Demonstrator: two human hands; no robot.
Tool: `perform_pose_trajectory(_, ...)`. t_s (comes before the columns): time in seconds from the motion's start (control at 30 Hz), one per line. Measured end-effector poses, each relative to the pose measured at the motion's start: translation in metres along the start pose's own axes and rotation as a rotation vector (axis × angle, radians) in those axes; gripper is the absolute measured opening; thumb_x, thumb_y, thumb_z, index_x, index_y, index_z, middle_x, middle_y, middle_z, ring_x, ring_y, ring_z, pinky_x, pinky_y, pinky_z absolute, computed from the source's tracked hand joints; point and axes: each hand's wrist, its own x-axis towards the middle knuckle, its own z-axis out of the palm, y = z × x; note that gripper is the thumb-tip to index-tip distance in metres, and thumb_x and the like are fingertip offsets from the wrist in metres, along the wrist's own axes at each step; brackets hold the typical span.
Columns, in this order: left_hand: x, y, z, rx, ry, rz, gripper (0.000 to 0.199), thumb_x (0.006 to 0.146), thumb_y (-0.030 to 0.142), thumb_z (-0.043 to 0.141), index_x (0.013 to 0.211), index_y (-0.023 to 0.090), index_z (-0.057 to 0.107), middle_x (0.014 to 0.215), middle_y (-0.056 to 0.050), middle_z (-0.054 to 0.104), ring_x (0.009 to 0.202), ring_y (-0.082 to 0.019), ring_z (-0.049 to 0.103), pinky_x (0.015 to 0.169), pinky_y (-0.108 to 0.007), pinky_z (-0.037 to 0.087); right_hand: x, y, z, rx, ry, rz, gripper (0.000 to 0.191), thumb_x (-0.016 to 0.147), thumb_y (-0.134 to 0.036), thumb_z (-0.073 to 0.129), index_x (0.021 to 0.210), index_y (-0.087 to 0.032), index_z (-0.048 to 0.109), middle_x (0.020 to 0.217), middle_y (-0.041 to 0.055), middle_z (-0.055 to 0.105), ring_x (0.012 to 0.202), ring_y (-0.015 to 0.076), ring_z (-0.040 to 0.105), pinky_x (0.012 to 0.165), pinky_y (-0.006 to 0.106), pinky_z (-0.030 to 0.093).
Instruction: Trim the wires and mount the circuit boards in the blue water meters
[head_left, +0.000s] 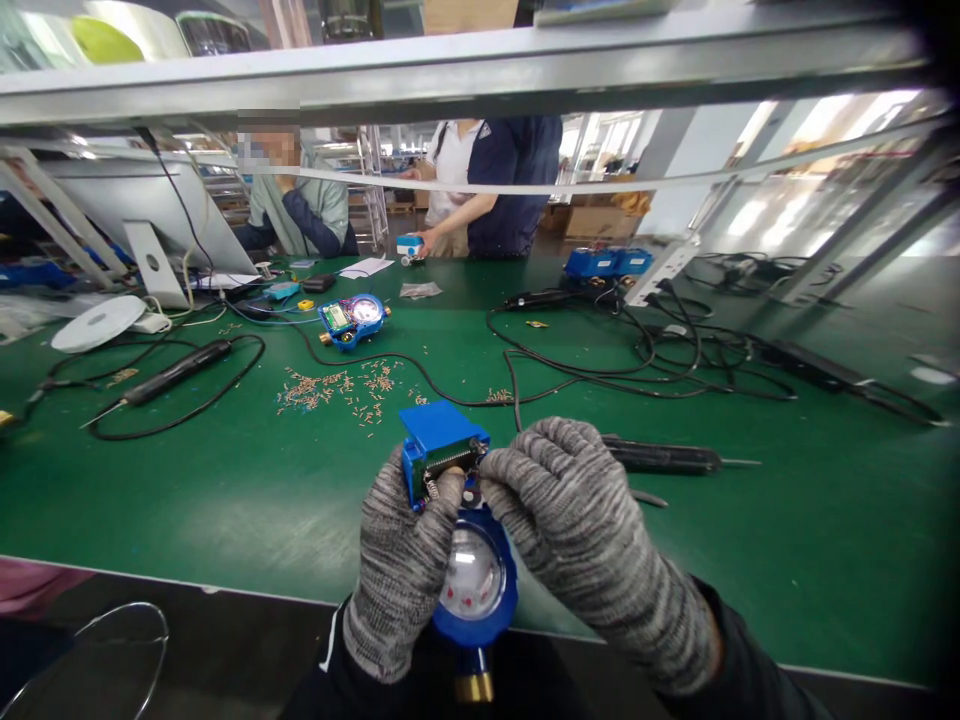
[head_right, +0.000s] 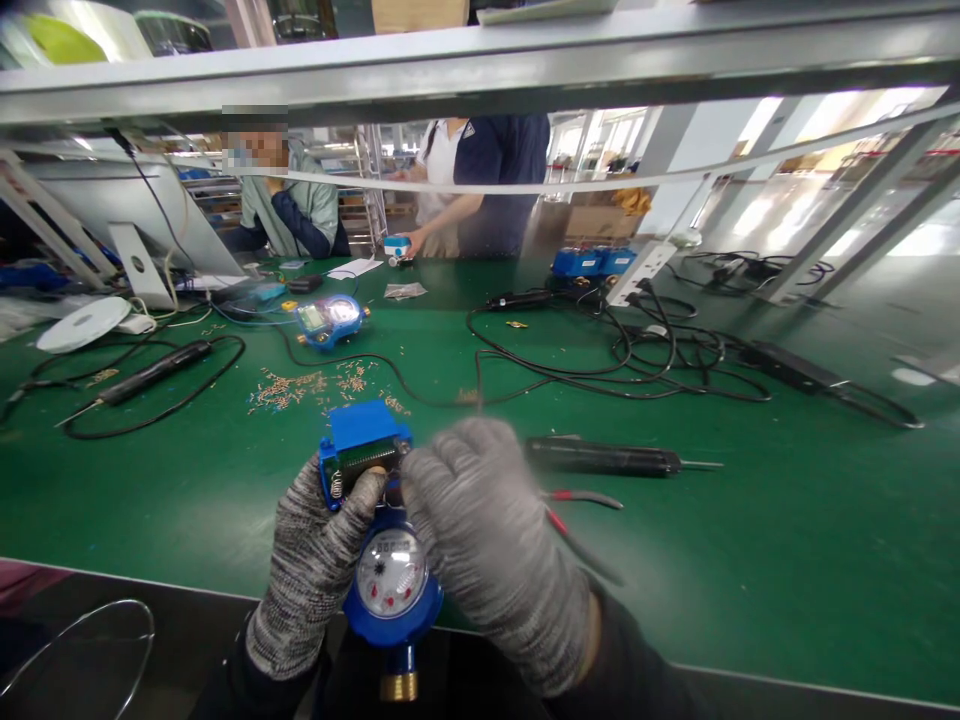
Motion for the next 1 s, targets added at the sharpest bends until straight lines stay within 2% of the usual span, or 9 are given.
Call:
perform_pose_trajectory(0.17, 0.006, 0.003, -0.003, -0.15, -0.118, -0.056, 0.023, 0.085, 0.034, 0.071, 0.103, 0.02, 0.072, 0.1, -0.005, 0.078, 0.092, -0.021, 0.072, 0.088, -0.033, 0.055, 0.003, 0.018, 0.0, 0.427, -0.117, 0.314, 0.01, 0.085, -0.024, 0.062, 0.077, -0.02, 0.066, 0.076, 0.0025, 0.069, 0.073, 0.0201, 0.06, 0.071, 0.037, 0.047)
perform_pose_trajectory(0.27, 0.01, -0.001, -0.004, -0.275, -0.211, -0.097, 0.025, 0.087, 0.035, 0.07, 0.106, 0.019, 0.072, 0.106, -0.006, 0.077, 0.097, -0.024, 0.072, 0.09, -0.035, 0.055, 0.007, 0.029, -0.001, 0.663, -0.216, 0.412, 0.01, 0.084, -0.027, 0.063, 0.076, -0.021, 0.067, 0.075, 0.0, 0.069, 0.071, 0.0178, 0.062, 0.067, 0.032, 0.047)
perform_pose_trajectory(0.47, 0.01, -0.012, -0.009, -0.391, -0.233, -0.157, 0.026, 0.088, 0.034, 0.069, 0.11, 0.02, 0.072, 0.107, -0.006, 0.078, 0.098, -0.024, 0.072, 0.093, -0.036, 0.055, 0.01, 0.039, 0.005, 0.867, -0.284, 0.437, 0.013, 0.084, -0.03, 0.067, 0.078, -0.019, 0.067, 0.075, -0.0009, 0.069, 0.071, 0.0163, 0.063, 0.065, 0.028, 0.049)
perform_pose_trajectory(0.57, 0.011, -0.012, -0.011, -0.461, -0.254, -0.16, 0.025, 0.087, 0.033, 0.07, 0.109, 0.02, 0.074, 0.106, -0.005, 0.078, 0.096, -0.023, 0.073, 0.091, -0.034, 0.056, 0.011, 0.039, 0.008, 0.944, -0.302, 0.458, 0.012, 0.085, -0.03, 0.068, 0.079, -0.019, 0.067, 0.075, -0.0014, 0.069, 0.071, 0.0158, 0.064, 0.066, 0.028, 0.05)
perform_pose_trajectory(0.7, 0.013, -0.008, -0.012, -0.508, -0.223, -0.135, 0.019, 0.083, 0.031, 0.074, 0.1, 0.023, 0.077, 0.101, -0.003, 0.079, 0.093, -0.022, 0.074, 0.087, -0.032, 0.059, 0.011, 0.039, 0.012, 1.02, -0.32, 0.493, 0.013, 0.086, -0.031, 0.068, 0.081, -0.019, 0.068, 0.077, -0.0016, 0.069, 0.073, 0.0154, 0.064, 0.067, 0.027, 0.051)
perform_pose_trajectory(0.83, 0.014, -0.004, -0.013, -0.482, -0.225, -0.132, 0.016, 0.082, 0.034, 0.074, 0.094, 0.024, 0.079, 0.099, -0.005, 0.079, 0.097, -0.026, 0.074, 0.09, -0.037, 0.059, 0.008, 0.04, 0.018, 1.076, -0.331, 0.516, 0.016, 0.087, -0.034, 0.068, 0.082, -0.019, 0.068, 0.077, -0.0011, 0.068, 0.074, 0.0158, 0.063, 0.067, 0.028, 0.051)
perform_pose_trajectory(1.0, 0.014, -0.003, -0.013, -0.577, -0.264, -0.176, 0.024, 0.081, 0.038, 0.073, 0.1, 0.024, 0.078, 0.099, -0.007, 0.079, 0.094, -0.029, 0.074, 0.089, -0.041, 0.06, 0.006, 0.037, 0.028, 1.146, -0.331, 0.554, 0.018, 0.087, -0.037, 0.069, 0.084, -0.019, 0.068, 0.077, -0.0015, 0.067, 0.072, 0.0146, 0.062, 0.065, 0.028, 0.051)
